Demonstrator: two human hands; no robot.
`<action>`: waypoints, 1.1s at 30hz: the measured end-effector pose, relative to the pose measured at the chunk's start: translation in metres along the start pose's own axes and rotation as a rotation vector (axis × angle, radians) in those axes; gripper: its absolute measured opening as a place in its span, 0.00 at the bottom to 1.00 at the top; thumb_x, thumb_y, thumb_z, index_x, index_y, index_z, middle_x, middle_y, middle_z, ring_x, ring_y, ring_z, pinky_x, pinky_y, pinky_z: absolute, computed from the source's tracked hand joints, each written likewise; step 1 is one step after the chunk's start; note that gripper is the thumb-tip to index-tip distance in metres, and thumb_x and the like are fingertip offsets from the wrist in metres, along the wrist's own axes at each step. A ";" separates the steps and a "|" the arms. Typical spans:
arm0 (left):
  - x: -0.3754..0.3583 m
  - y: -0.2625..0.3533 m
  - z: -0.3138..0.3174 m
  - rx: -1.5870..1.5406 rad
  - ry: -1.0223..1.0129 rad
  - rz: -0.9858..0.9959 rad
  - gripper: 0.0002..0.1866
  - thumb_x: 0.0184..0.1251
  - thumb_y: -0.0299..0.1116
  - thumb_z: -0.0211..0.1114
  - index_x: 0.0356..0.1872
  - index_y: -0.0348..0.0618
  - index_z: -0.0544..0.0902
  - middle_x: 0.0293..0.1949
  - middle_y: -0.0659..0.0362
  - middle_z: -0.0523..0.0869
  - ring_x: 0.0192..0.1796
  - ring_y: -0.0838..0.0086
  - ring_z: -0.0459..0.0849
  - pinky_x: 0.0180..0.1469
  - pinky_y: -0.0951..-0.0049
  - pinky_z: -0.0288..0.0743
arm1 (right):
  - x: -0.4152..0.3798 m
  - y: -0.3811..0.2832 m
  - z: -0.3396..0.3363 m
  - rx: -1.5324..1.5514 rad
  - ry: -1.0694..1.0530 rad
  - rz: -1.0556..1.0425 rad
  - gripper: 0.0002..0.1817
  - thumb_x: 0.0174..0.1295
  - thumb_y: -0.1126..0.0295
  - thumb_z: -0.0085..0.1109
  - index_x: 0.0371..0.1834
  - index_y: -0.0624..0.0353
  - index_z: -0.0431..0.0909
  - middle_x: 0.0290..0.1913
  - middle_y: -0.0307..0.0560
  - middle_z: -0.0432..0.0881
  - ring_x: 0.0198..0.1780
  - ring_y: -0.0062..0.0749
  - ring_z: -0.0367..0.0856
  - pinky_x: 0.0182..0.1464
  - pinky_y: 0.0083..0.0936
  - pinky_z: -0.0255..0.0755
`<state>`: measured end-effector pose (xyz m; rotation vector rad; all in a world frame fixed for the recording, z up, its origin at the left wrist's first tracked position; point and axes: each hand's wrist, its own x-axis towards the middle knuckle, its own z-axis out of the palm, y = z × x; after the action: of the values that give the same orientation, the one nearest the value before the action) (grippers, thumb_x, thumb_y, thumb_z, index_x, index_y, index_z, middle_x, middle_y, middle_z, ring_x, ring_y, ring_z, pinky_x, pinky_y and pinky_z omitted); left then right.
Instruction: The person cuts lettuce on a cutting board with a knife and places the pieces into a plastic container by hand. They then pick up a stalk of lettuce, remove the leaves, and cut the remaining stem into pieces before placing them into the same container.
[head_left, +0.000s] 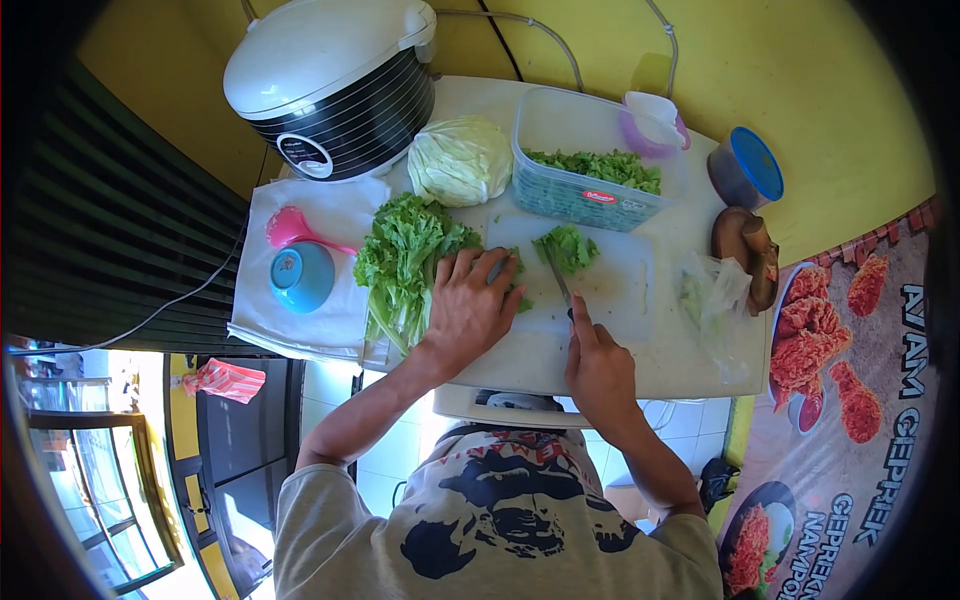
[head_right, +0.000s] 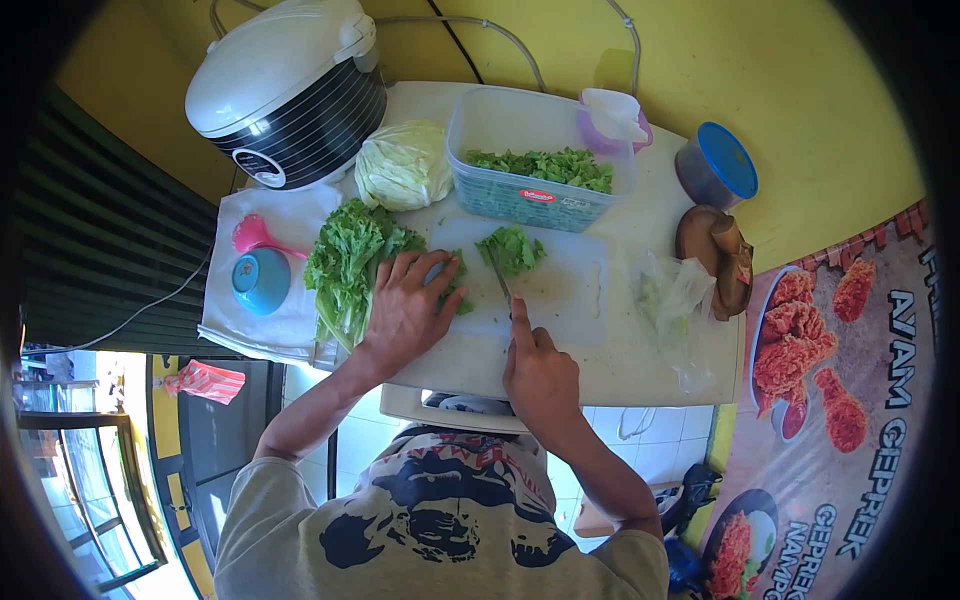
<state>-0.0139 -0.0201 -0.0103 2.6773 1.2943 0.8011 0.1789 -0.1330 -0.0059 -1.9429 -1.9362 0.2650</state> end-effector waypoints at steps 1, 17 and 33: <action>0.000 0.000 0.002 -0.001 0.005 0.005 0.20 0.68 0.38 0.73 0.58 0.41 0.89 0.59 0.56 0.86 0.62 0.58 0.80 0.65 0.54 0.72 | 0.000 -0.001 -0.002 0.022 0.014 -0.012 0.32 0.74 0.73 0.57 0.82 0.56 0.65 0.31 0.53 0.83 0.22 0.51 0.83 0.26 0.45 0.80; -0.010 -0.001 -0.005 -0.106 0.096 -0.009 0.18 0.66 0.35 0.77 0.54 0.39 0.89 0.55 0.53 0.88 0.56 0.57 0.84 0.59 0.56 0.76 | -0.003 -0.014 0.003 0.113 -0.024 -0.118 0.35 0.73 0.73 0.58 0.84 0.53 0.63 0.30 0.50 0.81 0.21 0.47 0.81 0.25 0.43 0.80; -0.010 -0.005 0.000 -0.099 0.092 -0.023 0.14 0.65 0.34 0.76 0.50 0.41 0.91 0.52 0.57 0.89 0.55 0.61 0.85 0.59 0.58 0.75 | -0.005 -0.009 0.006 -0.058 -0.090 -0.170 0.37 0.70 0.72 0.61 0.83 0.57 0.64 0.29 0.48 0.81 0.18 0.44 0.81 0.23 0.40 0.79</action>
<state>-0.0229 -0.0243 -0.0157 2.5726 1.2653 0.9692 0.1682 -0.1369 -0.0088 -1.8159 -2.1749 0.2548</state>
